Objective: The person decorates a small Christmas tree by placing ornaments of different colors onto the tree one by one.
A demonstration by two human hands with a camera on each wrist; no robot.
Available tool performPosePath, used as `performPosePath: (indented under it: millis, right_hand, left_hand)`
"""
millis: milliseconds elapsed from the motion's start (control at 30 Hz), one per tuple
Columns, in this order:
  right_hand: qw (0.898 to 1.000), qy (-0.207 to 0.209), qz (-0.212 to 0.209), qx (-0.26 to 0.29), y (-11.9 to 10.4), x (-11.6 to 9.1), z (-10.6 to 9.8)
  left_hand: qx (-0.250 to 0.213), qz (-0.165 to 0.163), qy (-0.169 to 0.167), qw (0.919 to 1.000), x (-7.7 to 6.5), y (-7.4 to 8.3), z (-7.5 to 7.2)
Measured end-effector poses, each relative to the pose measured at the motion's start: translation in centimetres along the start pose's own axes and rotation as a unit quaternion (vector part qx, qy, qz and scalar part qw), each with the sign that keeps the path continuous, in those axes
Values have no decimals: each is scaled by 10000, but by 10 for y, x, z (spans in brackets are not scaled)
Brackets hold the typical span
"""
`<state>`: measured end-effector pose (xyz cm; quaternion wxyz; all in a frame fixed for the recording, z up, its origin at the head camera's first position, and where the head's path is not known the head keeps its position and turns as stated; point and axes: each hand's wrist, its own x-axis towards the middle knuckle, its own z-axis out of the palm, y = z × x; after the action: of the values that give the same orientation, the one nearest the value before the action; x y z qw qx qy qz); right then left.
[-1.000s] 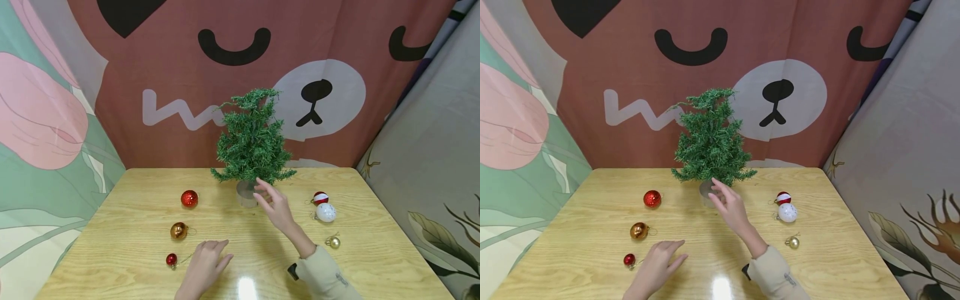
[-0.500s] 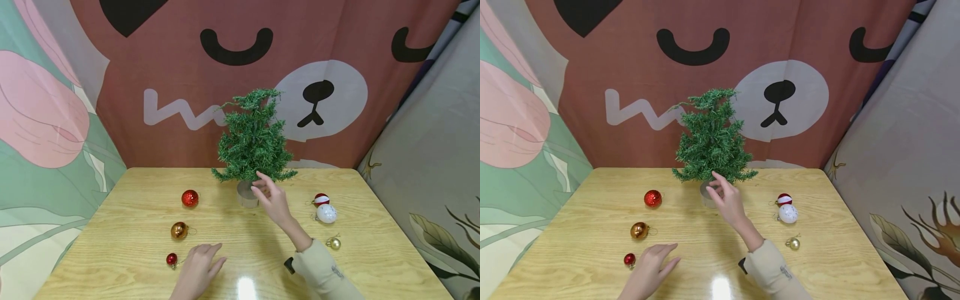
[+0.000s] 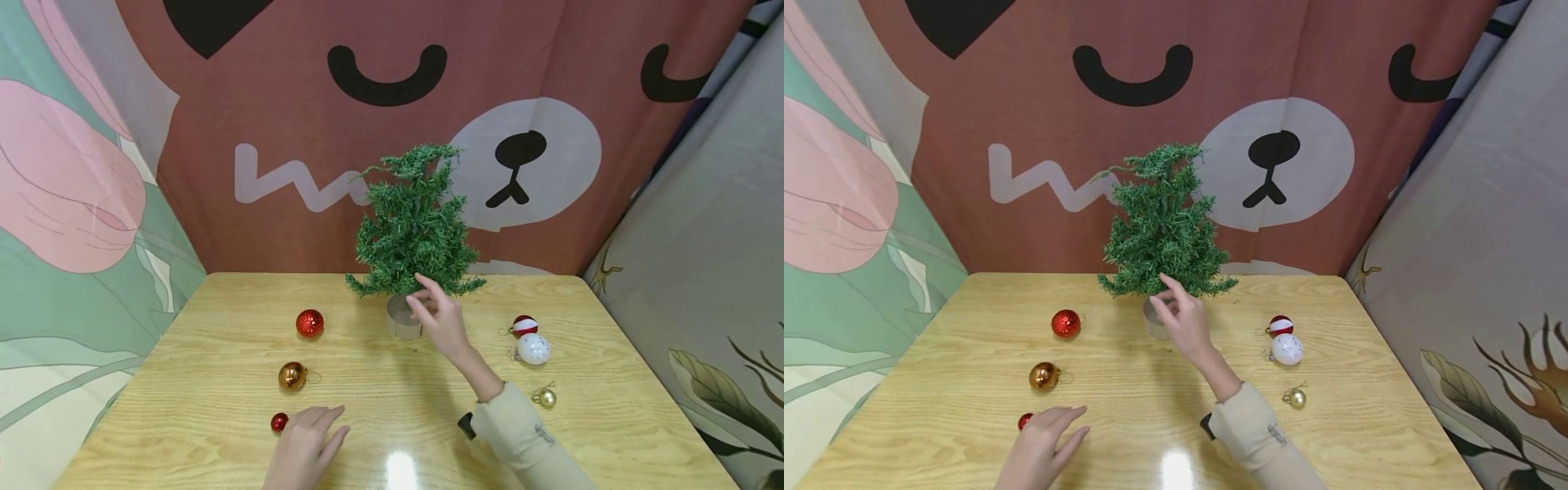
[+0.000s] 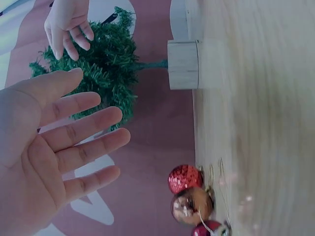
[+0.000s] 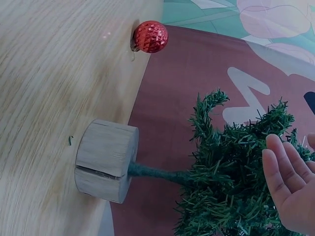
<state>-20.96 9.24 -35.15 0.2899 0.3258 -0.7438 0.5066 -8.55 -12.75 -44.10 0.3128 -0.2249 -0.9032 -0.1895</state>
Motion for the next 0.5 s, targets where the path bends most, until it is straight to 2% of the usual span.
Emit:
performPosePath:
  millis: [133,233,400,500]
  right_hand:
    - [10000,21,35,40,2,1,1]
    - [9999,12,39,159,3,2,1]
    - [9994,-48,136,301,3,3,0]
    - [9993,-69,182,320,3,3,0]
  left_hand:
    - [-104,300,255,9992,-6,-9,-3]
    - [-206,362,294,9987,-10,-15,-6]
    - [-477,192,358,9980,-16,-21,-9]
    - [-662,-35,457,9968,-20,-23,-9]
